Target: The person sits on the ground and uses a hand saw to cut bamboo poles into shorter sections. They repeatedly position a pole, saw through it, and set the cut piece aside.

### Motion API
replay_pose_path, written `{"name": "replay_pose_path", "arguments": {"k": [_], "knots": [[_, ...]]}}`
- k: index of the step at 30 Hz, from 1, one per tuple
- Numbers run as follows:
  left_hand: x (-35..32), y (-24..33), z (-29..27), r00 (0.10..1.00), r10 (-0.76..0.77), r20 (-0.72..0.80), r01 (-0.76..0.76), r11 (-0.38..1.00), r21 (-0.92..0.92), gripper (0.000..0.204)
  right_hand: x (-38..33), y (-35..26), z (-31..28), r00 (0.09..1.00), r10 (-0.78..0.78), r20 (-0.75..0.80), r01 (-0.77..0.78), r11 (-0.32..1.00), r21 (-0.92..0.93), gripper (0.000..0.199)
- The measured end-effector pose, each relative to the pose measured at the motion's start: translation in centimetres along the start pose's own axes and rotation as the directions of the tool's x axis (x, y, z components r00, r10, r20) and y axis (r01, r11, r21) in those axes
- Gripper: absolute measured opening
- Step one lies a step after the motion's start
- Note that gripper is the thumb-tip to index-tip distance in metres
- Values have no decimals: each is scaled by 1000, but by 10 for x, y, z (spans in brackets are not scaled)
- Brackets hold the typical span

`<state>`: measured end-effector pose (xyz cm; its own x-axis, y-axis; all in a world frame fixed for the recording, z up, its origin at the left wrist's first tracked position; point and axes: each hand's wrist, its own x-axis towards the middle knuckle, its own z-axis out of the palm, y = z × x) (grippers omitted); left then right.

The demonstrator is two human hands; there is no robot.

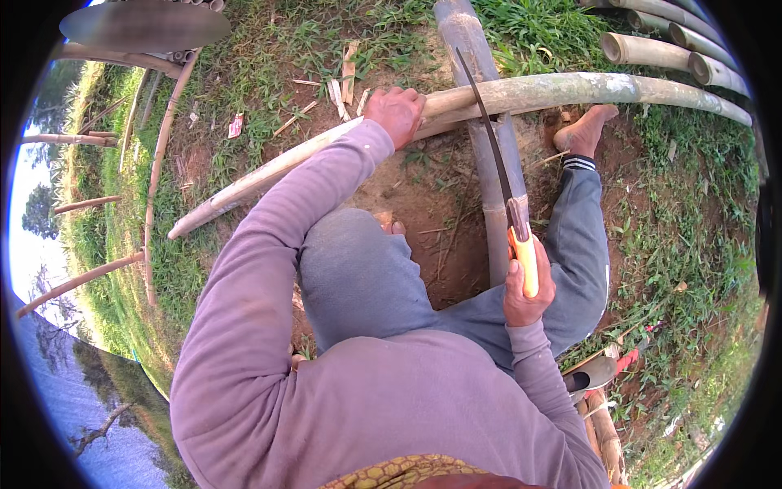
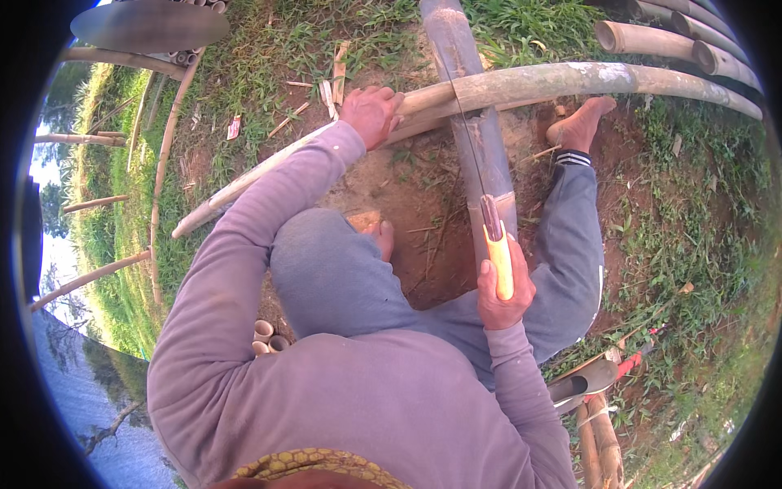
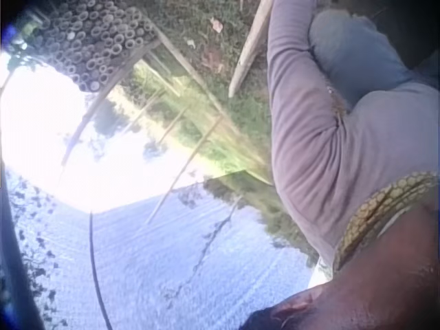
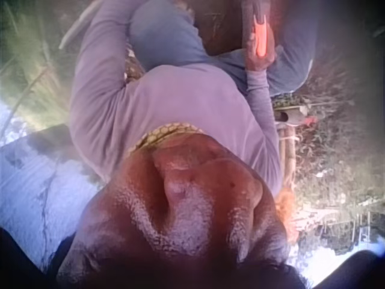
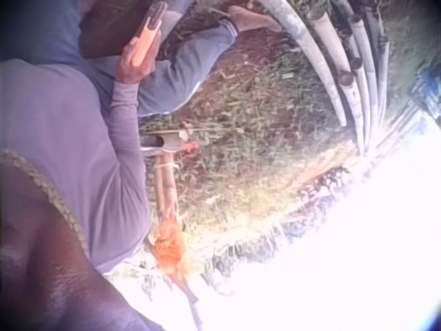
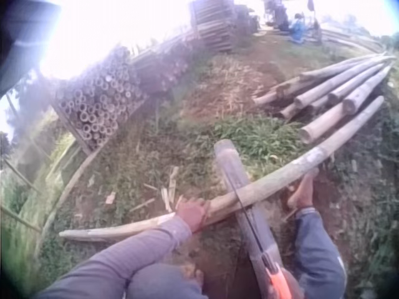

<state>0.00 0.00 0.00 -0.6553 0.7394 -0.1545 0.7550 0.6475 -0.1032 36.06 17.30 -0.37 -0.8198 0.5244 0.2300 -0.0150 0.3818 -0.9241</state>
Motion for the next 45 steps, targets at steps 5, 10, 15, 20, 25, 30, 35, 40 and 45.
{"name": "replay_pose_path", "arguments": {"k": [5, 10, 15, 20, 25, 30, 35, 40, 45], "knots": [[-15, -3, -7, 991, 82, -103, -75, 995, 71, 42, 81, -9, 51, 995, -40, -93, 38, 999, -21, 46], [-99, -5, 49, 976, 218, 19, -217, 976, -17, 53, 86, 6, 59, 993, -83, -86, 84, 996, 11, 46], [-131, -25, 58, 968, 102, -228, -138, 979, -148, 83, 77, 9, 66, 992, -53, -112, 52, 999, -13, 48], [-95, -88, 68, 929, -370, 26, 368, 915, -166, 95, 72, -2, 74, 994, -71, -87, 69, 997, -25, 49], [-92, -97, 61, 929, -322, 182, 357, 910, -211, 76, 68, -3, 78, 990, -103, -96, 95, 992, -79, 48], [-121, -107, 61, 927, -348, 142, 372, 905, -206, 79, 56, -18, 96, 991, -96, -96, 89, 993, -73, 47], [-128, -103, 70, 921, -356, 159, 385, 895, -226, 81, 56, -17, 100, 992, -54, -113, 53, 999, -5, 47], [-131, -105, 75, 922, -358, 147, 384, 895, -226, 83, 64, -31, 98, 998, 33, -58, -35, 999, -21, 46], [-127, -101, 58, 910, -341, 234, 397, 880, -260, 73, 64, -34, 98, 992, 112, -58, -111, 994, 24, 45]]}}
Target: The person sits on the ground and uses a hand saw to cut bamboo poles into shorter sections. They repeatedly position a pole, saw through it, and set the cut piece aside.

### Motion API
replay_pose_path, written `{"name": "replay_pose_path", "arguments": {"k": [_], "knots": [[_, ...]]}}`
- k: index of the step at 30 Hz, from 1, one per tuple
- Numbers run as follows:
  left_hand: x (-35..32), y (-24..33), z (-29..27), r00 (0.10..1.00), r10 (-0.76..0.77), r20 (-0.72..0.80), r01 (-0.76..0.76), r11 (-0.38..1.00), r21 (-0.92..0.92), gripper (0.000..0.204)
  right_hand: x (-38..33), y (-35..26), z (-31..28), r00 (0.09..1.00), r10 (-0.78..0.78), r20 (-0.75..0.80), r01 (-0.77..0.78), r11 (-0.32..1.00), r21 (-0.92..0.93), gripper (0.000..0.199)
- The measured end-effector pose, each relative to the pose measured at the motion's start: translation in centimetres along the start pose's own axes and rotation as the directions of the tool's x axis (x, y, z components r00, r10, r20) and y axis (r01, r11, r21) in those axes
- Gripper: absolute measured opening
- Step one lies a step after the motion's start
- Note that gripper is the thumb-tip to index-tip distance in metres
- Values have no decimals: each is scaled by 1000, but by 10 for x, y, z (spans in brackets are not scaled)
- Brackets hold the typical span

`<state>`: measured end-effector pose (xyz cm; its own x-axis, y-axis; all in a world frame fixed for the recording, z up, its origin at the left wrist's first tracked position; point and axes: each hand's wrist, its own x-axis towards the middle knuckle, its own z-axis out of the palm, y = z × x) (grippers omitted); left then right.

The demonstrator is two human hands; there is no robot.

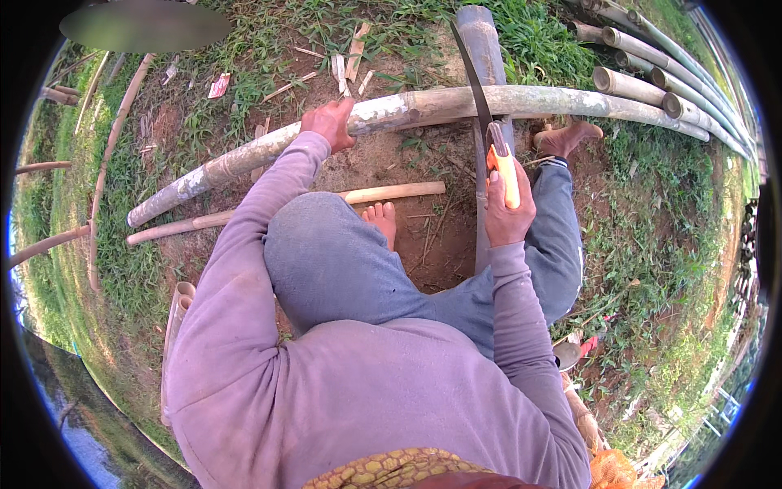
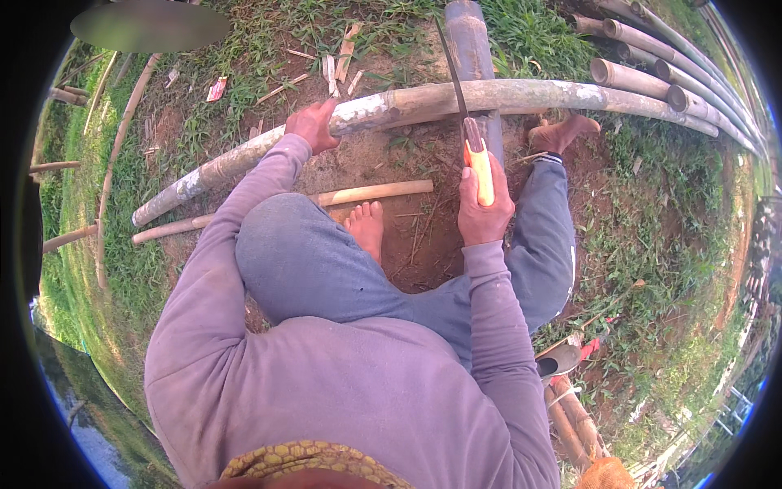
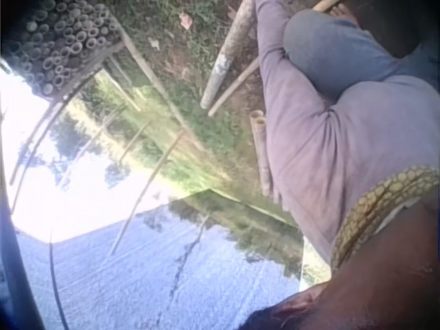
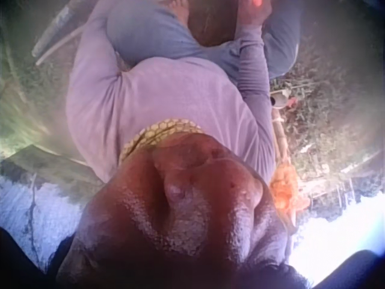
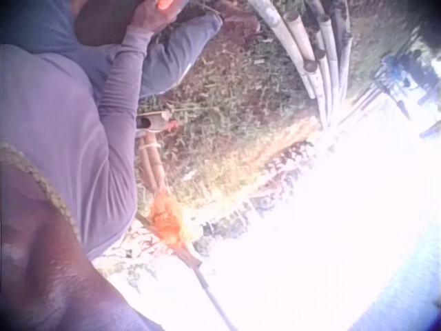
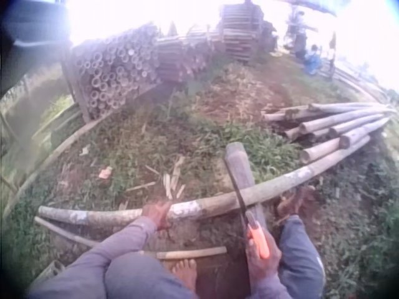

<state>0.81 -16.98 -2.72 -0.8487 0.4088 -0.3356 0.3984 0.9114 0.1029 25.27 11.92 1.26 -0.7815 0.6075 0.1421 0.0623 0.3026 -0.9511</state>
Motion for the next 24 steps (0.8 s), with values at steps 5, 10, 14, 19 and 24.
{"name": "replay_pose_path", "arguments": {"k": [5, 10, 14, 19, 24], "knots": [[0, -3, -1, 1000, -6, 12, 6, 1000, 16, 71, -63, -21, -38, 1000, 2, 31, 0, 999, -50, 47], [-4, -1, 1, 1000, -18, 22, 18, 1000, 11, 70, -110, -43, -78, 994, 80, 75, -80, 997, -8, 47], [-1, -1, -2, 1000, 5, 13, -5, 1000, 6, 73, -7, -5, -14, 998, -31, 48, 35, 995, -91, 44], [0, 0, -1, 999, 25, -38, -24, 1000, 18, 73, 33, 1, 9, 995, -93, 40, 96, 991, -91, 42], [-4, -7, 8, 1000, 18, -4, -18, 1000, 3, 72, -97, -55, -79, 987, 116, 109, -107, 991, -81, 49]]}}
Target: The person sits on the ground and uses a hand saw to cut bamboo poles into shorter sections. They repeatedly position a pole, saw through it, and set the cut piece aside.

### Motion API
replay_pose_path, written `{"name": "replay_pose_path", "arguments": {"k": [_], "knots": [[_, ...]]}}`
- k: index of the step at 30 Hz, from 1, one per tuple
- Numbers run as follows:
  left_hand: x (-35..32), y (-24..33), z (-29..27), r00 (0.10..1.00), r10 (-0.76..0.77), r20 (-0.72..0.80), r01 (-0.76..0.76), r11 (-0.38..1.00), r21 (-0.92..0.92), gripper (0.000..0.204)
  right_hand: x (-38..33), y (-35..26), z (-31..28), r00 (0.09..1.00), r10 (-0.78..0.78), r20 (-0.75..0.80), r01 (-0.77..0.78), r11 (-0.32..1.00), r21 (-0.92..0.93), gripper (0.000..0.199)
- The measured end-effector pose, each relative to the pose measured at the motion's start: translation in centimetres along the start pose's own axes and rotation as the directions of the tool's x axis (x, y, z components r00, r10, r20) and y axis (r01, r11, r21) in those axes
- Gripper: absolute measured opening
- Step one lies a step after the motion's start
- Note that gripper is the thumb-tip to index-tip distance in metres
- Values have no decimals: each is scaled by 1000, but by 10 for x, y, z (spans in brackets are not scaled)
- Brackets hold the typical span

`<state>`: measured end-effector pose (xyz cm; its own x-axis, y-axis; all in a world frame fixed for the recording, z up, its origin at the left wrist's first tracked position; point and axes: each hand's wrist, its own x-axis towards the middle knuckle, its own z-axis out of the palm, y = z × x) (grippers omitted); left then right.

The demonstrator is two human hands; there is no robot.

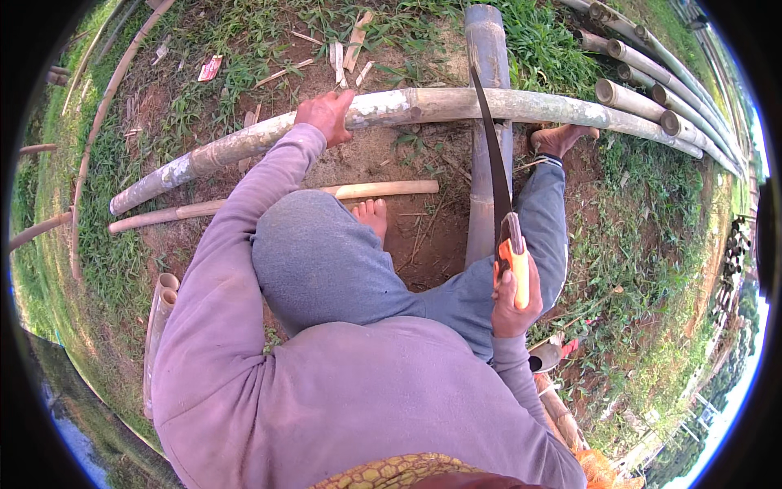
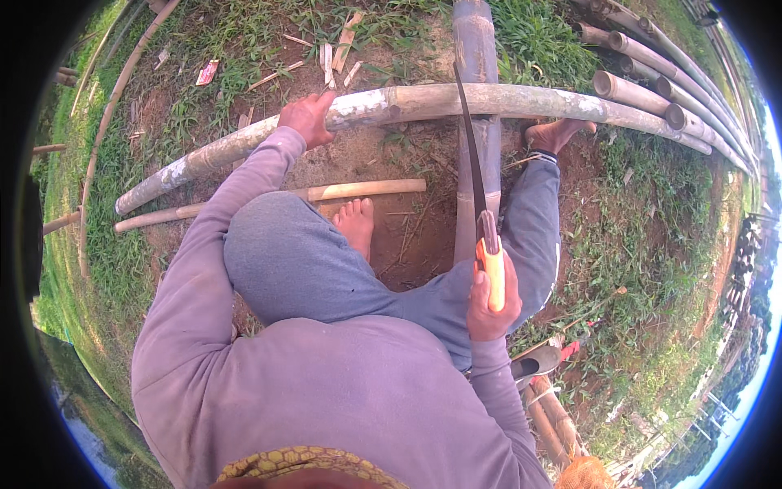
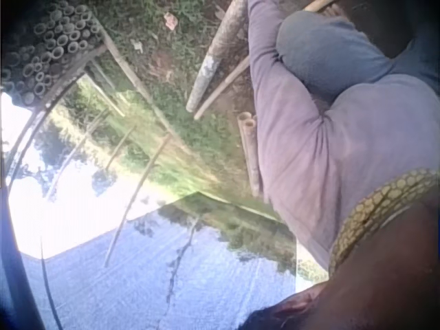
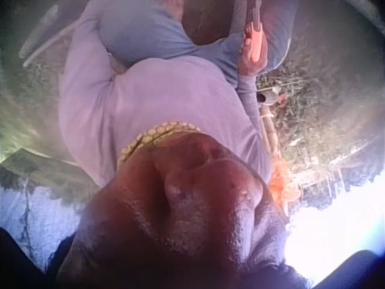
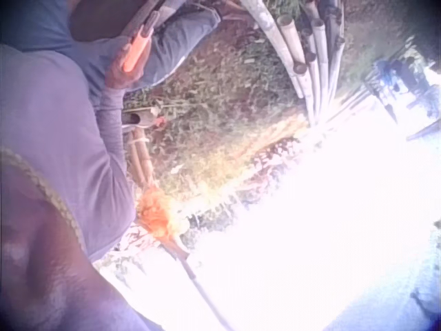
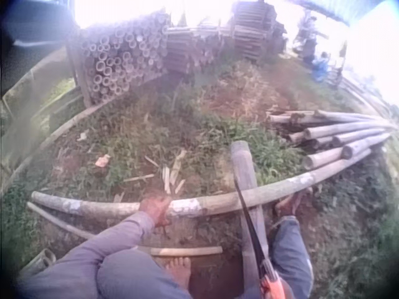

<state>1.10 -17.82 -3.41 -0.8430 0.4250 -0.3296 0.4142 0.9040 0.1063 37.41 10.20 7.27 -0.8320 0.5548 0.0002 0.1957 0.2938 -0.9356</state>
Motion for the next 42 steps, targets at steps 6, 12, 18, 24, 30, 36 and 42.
{"name": "replay_pose_path", "arguments": {"k": [6, 12, 18, 24, 30, 36, 42], "knots": [[7, -2, 4, 999, 18, -37, -18, 1000, -11, 76, 91, 32, 53, 984, -170, -48, 169, 985, -36, 43], [1, 7, -3, 1000, 30, -4, -30, 1000, -7, 72, 127, 19, 58, 990, -131, -48, 130, 991, -13, 42], [3, -5, 4, 1000, 3, -18, -3, 1000, -25, 72, -18, -18, -20, 993, 116, 28, -117, 993, 20, 49], [7, 8, -10, 999, 36, -28, -37, 999, -20, 69, 140, 26, 64, 978, -203, -46, 200, 978, -58, 40], [6, -5, -4, 999, 6, -49, -6, 1000, 0, 70, 82, 18, 29, 999, -32, -3, 32, 999, 14, 46], [4, -3, 0, 1000, 24, -8, -24, 999, -34, 72, -1, -7, -24, 999, 16, 34, -15, 999, -42, 53], [4, -1, -14, 999, 7, 50, -6, 1000, -28, 75, 170, -24, 72, 997, 54, 52, -60, 992, 112, 33]]}}
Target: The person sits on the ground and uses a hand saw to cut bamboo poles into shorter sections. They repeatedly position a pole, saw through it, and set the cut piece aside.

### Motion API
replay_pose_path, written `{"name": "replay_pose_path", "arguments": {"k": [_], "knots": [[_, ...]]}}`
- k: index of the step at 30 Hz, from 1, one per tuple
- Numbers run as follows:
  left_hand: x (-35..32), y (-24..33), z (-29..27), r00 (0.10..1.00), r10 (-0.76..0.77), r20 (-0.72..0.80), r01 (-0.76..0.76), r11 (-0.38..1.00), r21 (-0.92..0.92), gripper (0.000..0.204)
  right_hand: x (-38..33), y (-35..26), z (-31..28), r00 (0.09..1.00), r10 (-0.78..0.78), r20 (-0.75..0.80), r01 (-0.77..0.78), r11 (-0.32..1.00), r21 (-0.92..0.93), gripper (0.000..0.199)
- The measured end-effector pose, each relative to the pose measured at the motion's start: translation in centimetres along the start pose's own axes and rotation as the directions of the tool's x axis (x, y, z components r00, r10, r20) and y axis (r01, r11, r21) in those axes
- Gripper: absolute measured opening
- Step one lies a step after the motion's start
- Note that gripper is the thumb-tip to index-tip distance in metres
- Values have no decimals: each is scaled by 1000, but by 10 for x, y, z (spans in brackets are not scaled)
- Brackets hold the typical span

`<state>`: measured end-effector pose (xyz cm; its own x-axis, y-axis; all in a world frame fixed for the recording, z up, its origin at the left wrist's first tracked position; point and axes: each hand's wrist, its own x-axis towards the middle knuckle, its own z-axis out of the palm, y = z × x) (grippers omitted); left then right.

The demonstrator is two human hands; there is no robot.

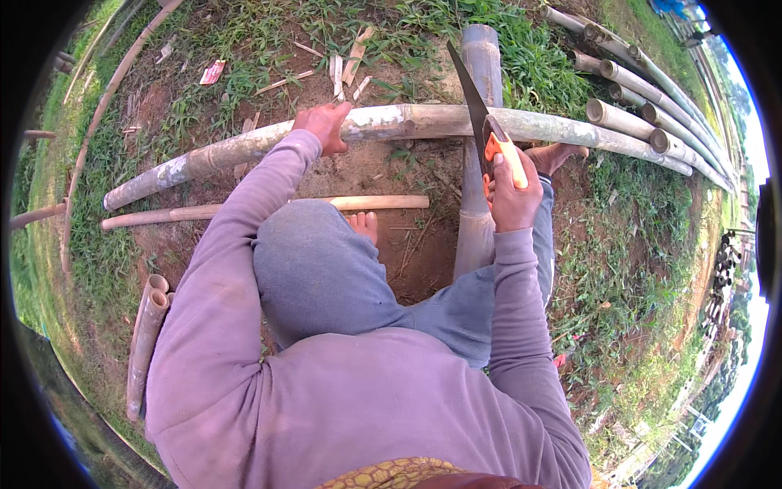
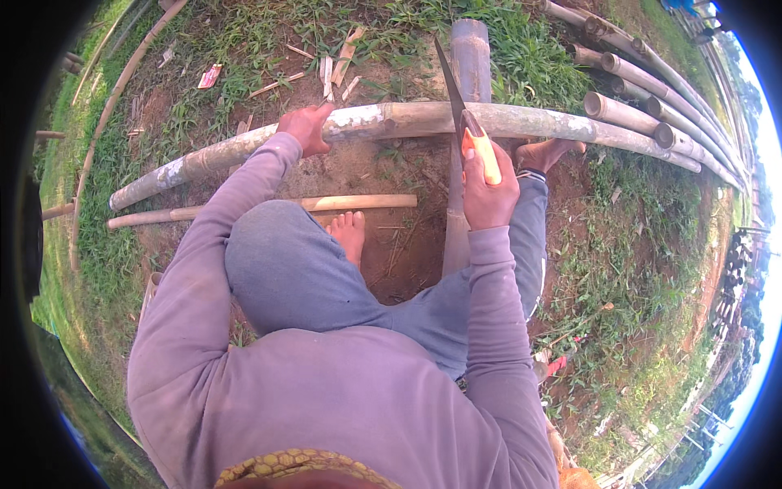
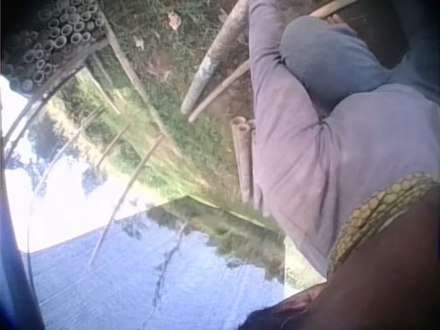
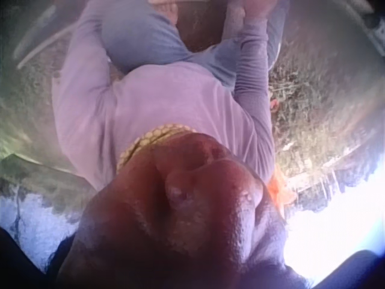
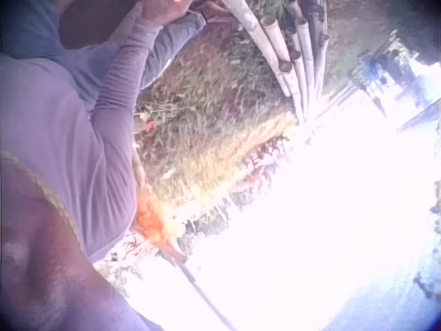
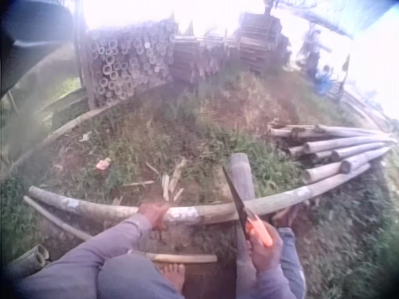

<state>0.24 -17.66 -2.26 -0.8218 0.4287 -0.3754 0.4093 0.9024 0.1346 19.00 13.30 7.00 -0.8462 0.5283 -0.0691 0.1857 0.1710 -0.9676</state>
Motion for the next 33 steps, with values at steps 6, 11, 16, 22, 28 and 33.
{"name": "replay_pose_path", "arguments": {"k": [6, 11, 16, 22, 28, 33], "knots": [[2, -2, 2, 999, 17, -39, -17, 1000, -2, 74, -18, 59, -7, 972, -232, 44, 234, 971, -50, 40], [8, -1, 9, 998, 27, -50, -28, 1000, -13, 79, -1, 40, -5, 981, -189, -45, 178, 967, -182, 31], [5, -10, 9, 998, 25, -53, -26, 1000, -8, 76, -108, 19, -42, 988, -132, -75, 112, 968, -223, 24], [2, -5, 11, 999, 20, -27, -20, 1000, -14, 73, -168, 5, -71, 991, -46, -123, 32, 993, -110, 24], [12, -1, 7, 995, 62, -80, -63, 998, -8, 79, 20, 34, 3, 980, -182, -77, 164, 967, -197, 24], [1, -7, 4, 1000, -4, 0, 4, 1000, 0, 73, -128, 24, -53, 994, -77, -82, 64, 987, -148, 17]]}}
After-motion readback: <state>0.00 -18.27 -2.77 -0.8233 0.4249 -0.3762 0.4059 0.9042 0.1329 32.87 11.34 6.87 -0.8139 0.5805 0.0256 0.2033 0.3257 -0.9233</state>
